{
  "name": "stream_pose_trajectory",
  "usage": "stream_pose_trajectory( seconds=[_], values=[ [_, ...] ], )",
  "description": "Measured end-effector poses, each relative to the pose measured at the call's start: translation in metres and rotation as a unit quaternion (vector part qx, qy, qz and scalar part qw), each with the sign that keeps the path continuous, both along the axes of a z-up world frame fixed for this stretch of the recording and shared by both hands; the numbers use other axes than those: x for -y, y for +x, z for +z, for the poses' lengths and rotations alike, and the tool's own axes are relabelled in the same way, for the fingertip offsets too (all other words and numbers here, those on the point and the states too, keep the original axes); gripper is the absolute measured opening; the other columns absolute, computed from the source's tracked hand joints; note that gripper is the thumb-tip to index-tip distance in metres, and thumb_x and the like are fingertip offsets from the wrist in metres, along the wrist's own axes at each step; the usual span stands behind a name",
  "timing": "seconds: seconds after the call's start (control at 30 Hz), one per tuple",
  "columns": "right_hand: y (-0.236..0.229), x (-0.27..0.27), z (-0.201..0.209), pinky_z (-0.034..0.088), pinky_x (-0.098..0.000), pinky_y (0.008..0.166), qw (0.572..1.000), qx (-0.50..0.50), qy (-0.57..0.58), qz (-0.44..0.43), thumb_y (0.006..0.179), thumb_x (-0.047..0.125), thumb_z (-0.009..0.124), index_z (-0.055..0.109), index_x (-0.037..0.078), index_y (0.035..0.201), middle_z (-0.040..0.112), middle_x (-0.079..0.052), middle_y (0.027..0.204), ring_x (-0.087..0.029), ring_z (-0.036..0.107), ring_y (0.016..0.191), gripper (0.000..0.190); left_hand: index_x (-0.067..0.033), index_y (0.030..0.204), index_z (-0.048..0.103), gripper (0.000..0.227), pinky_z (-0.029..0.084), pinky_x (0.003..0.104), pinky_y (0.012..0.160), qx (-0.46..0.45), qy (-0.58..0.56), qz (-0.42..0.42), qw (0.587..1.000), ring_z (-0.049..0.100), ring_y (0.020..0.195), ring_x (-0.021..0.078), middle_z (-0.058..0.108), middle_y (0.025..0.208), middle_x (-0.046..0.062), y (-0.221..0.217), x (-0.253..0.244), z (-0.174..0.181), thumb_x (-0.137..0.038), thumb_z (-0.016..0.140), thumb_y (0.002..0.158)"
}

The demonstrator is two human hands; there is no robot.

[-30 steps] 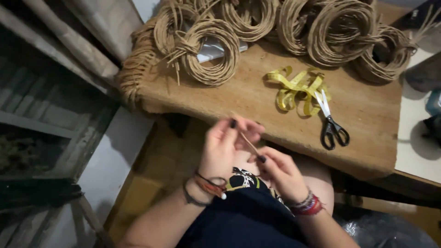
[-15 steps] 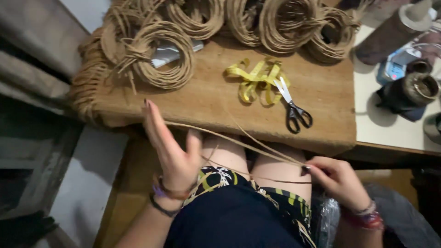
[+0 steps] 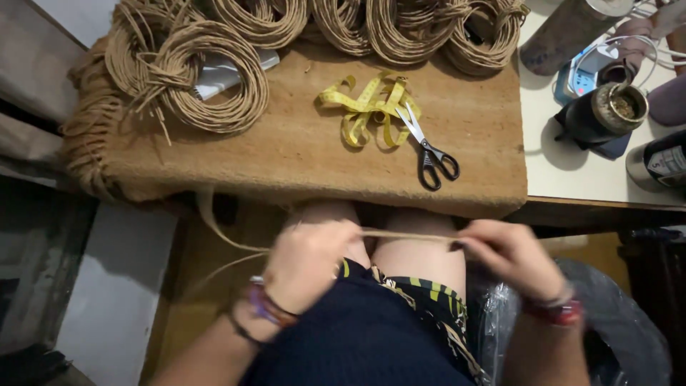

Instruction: Measuring and tying lengths of rope using a measuring tape.

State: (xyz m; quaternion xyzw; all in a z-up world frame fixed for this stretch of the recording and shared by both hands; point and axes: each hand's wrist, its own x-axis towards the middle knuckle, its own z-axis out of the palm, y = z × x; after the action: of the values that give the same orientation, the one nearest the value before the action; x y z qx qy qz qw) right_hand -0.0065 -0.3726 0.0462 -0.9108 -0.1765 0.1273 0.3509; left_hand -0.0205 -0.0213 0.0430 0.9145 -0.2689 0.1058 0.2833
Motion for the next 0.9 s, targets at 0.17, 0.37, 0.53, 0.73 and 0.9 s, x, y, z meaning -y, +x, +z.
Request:
stream_pose_trajectory(
  seconds=[0.17,0.37,0.53,0.73,0.9],
  values=[
    [-0.006,0.076,-0.009,0.053,-0.0247,0.081,0.997,0.006,-0.037,-0.068,0.092,0.023,0.067,0.081,0.011,0.103,0.082,0.000,0.095,-0.011,0.074,0.086,0.022,-0.0301,0.106,0.068,0.020,0.049,0.046,0.040,0.019,0.128,0.161,0.978,0.068,0.056,0.0281,0.071,0.086,-0.003,0.013,-0.067,-0.009,-0.018,0.055,0.097],
    [-0.011,0.048,-0.004,0.054,-0.0243,0.075,0.998,0.025,-0.037,-0.049,0.091,0.024,0.068,0.081,0.013,0.101,0.083,0.002,0.092,-0.009,0.074,0.081,0.020,-0.0259,0.113,0.067,0.025,0.048,0.051,0.068,-0.017,0.269,0.185,0.945,0.067,0.086,0.0323,0.070,0.107,0.002,0.020,-0.068,-0.019,-0.037,0.062,0.091],
    [-0.014,-0.066,0.014,0.054,-0.0303,0.071,0.994,0.027,-0.015,0.101,0.094,0.026,0.067,0.075,0.014,0.091,0.079,0.001,0.086,-0.017,0.074,0.076,0.014,-0.0029,0.139,0.052,0.077,0.024,0.059,0.116,-0.162,-0.090,-0.087,0.979,0.045,0.132,0.0437,0.055,0.142,0.021,-0.015,0.041,0.017,0.000,0.058,0.062],
    [-0.010,-0.029,0.012,0.053,-0.0270,0.068,0.999,0.045,0.001,0.023,0.095,0.025,0.065,0.075,0.014,0.089,0.076,0.001,0.081,-0.013,0.070,0.071,0.017,-0.0213,0.106,0.066,0.016,0.051,0.044,0.054,-0.062,-0.017,-0.046,0.997,0.072,0.071,0.0248,0.075,0.084,0.001,-0.011,0.018,0.000,-0.020,0.054,0.095],
    [-0.010,0.037,0.008,0.052,-0.0241,0.073,0.997,0.030,-0.023,-0.060,0.093,0.025,0.066,0.078,0.010,0.092,0.078,0.002,0.083,-0.009,0.070,0.076,0.019,-0.0287,0.100,0.064,0.011,0.050,0.046,0.045,-0.034,0.128,0.138,0.982,0.069,0.066,0.0272,0.071,0.082,-0.005,0.004,-0.057,-0.002,-0.021,0.058,0.093]
  ],
)
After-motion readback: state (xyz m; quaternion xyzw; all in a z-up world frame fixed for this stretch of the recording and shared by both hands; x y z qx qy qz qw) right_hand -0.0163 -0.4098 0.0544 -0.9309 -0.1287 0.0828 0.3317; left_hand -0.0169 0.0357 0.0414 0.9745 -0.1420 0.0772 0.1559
